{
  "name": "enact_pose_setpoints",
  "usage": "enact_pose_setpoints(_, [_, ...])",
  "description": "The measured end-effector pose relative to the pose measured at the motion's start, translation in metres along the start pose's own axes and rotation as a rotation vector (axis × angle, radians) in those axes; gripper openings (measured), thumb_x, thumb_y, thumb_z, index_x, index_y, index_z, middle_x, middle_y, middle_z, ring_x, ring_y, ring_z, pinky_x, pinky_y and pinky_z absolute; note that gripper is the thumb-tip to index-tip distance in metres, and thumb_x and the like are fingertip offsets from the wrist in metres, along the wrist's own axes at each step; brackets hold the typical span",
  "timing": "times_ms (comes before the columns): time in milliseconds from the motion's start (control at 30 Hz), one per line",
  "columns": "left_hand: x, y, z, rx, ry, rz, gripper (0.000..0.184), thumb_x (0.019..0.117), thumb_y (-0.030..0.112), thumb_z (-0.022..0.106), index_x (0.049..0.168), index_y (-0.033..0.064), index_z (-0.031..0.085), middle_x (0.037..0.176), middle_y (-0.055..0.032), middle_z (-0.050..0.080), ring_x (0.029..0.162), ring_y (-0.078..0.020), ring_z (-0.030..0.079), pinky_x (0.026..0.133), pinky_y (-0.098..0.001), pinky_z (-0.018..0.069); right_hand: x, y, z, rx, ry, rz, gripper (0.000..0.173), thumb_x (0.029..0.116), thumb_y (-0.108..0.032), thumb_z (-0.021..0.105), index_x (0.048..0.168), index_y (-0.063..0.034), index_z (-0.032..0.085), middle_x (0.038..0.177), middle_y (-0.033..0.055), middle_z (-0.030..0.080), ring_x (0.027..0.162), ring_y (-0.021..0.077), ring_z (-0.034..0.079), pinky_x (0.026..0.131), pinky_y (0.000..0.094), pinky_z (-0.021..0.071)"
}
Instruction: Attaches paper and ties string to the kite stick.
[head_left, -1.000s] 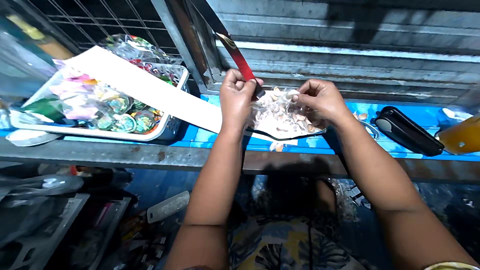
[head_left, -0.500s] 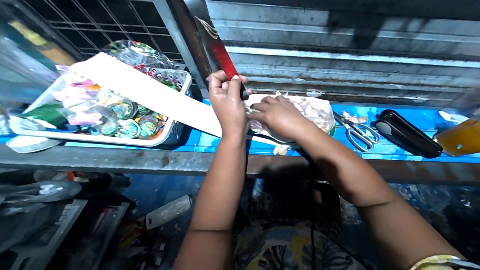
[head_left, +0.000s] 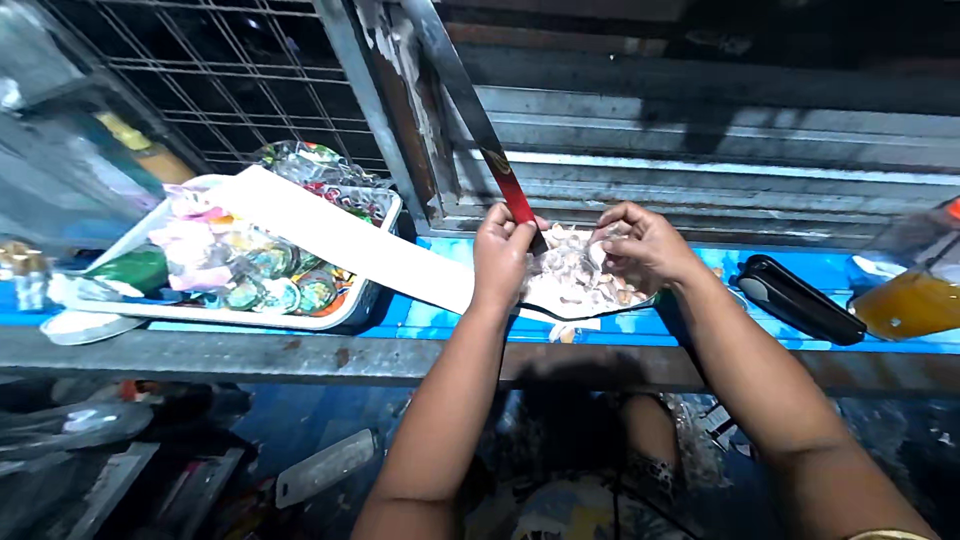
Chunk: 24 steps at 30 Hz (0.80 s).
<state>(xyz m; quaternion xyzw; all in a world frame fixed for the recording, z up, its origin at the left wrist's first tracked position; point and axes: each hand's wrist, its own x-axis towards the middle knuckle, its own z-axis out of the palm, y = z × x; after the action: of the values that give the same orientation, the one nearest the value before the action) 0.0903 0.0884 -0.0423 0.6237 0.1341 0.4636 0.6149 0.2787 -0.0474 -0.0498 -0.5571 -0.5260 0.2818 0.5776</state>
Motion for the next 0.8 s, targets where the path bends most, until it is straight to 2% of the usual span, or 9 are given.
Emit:
enact_pose_setpoints(133, [-0.002,-0.002,0.001,-0.010,-0.299,-0.207,0.023,0.0971,0.000,0.046,0.115,0.0012,0.061,0.109,-0.0072,0.073,0.090,-0.0097,0.069,0.081,-0.0272,0.0565,-0.010,0.001,-0.012,0.097,0.116,0.003,0.026,0.0881,0.007,0.059,0.109,-0.0068,0.063,0.105,0.0013,0.073,0.074,0.0063,0.067,0.068,0.0235,0.0588])
enact_pose_setpoints(200, [-0.003,-0.005,0.000,0.006,-0.431,-0.277,0.031,0.0967,0.001,0.047,0.124,0.0017,0.061,0.118,-0.0084,0.070,0.094,-0.0117,0.069,0.082,-0.0287,0.0571,-0.010,0.000,-0.009,0.089,0.124,-0.048,0.027,0.0862,0.008,0.061,0.109,-0.0063,0.063,0.107,0.0012,0.073,0.075,0.0054,0.067,0.068,0.0230,0.0583])
enact_pose_setpoints(233, [-0.007,-0.007,-0.001,0.028,-0.475,-0.296,0.031,0.0966,0.002,0.048,0.124,0.0029,0.062,0.115,-0.0082,0.070,0.090,-0.0128,0.069,0.080,-0.0293,0.0576,-0.010,-0.002,-0.006,0.073,0.109,-0.073,0.027,0.0858,0.008,0.063,0.109,-0.0053,0.064,0.107,0.0011,0.073,0.077,0.0051,0.067,0.071,0.0227,0.0582])
enact_pose_setpoints(300, [-0.015,-0.009,0.001,0.081,-0.507,-0.298,0.027,0.0948,0.003,0.050,0.116,0.0045,0.066,0.101,-0.0072,0.072,0.075,-0.0124,0.067,0.069,-0.0276,0.0562,-0.013,-0.006,0.004,0.010,0.067,-0.106,0.026,0.0861,0.009,0.065,0.110,-0.0018,0.066,0.105,0.0015,0.072,0.083,0.0046,0.067,0.077,0.0227,0.0586])
enact_pose_setpoints(400, [-0.011,-0.006,0.011,0.109,-0.532,-0.279,0.011,0.0962,-0.004,0.058,0.103,0.0022,0.064,0.092,-0.0023,0.070,0.079,-0.0080,0.068,0.075,-0.0264,0.0592,-0.015,-0.007,0.020,-0.075,0.052,-0.148,0.027,0.0864,0.008,0.068,0.112,0.0013,0.066,0.103,0.0030,0.070,0.079,0.0037,0.067,0.074,0.0219,0.0599])
enact_pose_setpoints(500, [-0.008,-0.009,0.012,0.120,-0.460,-0.237,0.009,0.0940,-0.006,0.061,0.095,0.0024,0.063,0.086,-0.0008,0.068,0.078,-0.0064,0.066,0.075,-0.0255,0.0580,-0.015,-0.008,0.023,-0.096,0.117,-0.155,0.034,0.0851,0.005,0.072,0.118,0.0011,0.065,0.112,0.0051,0.069,0.081,0.0036,0.066,0.074,0.0210,0.0587])
enact_pose_setpoints(667, [-0.006,-0.014,0.010,0.115,-0.405,-0.162,0.008,0.0932,-0.003,0.062,0.095,0.0041,0.064,0.087,0.0006,0.068,0.079,-0.0044,0.065,0.075,-0.0234,0.0559,-0.012,-0.015,0.012,-0.075,0.251,-0.059,0.050,0.0851,-0.006,0.077,0.131,-0.0023,0.056,0.115,0.0047,0.065,0.072,0.0049,0.064,0.068,0.0227,0.0576])
enact_pose_setpoints(733, [-0.007,-0.015,0.010,0.117,-0.390,-0.159,0.009,0.0921,-0.004,0.063,0.096,0.0034,0.065,0.088,0.0004,0.068,0.078,-0.0035,0.064,0.073,-0.0217,0.0548,-0.013,-0.015,0.013,-0.092,0.231,-0.001,0.040,0.0876,-0.012,0.076,0.124,-0.0022,0.062,0.107,0.0032,0.067,0.074,0.0049,0.063,0.069,0.0232,0.0564])
enact_pose_setpoints(800, [-0.008,-0.015,0.010,0.122,-0.419,-0.159,0.009,0.0919,-0.004,0.064,0.099,0.0010,0.066,0.093,-0.0023,0.069,0.082,-0.0048,0.065,0.076,-0.0228,0.0559,-0.012,-0.011,0.018,-0.055,0.255,0.002,0.021,0.0908,-0.010,0.074,0.109,-0.0029,0.068,0.093,0.0002,0.070,0.072,0.0030,0.064,0.068,0.0213,0.0564])
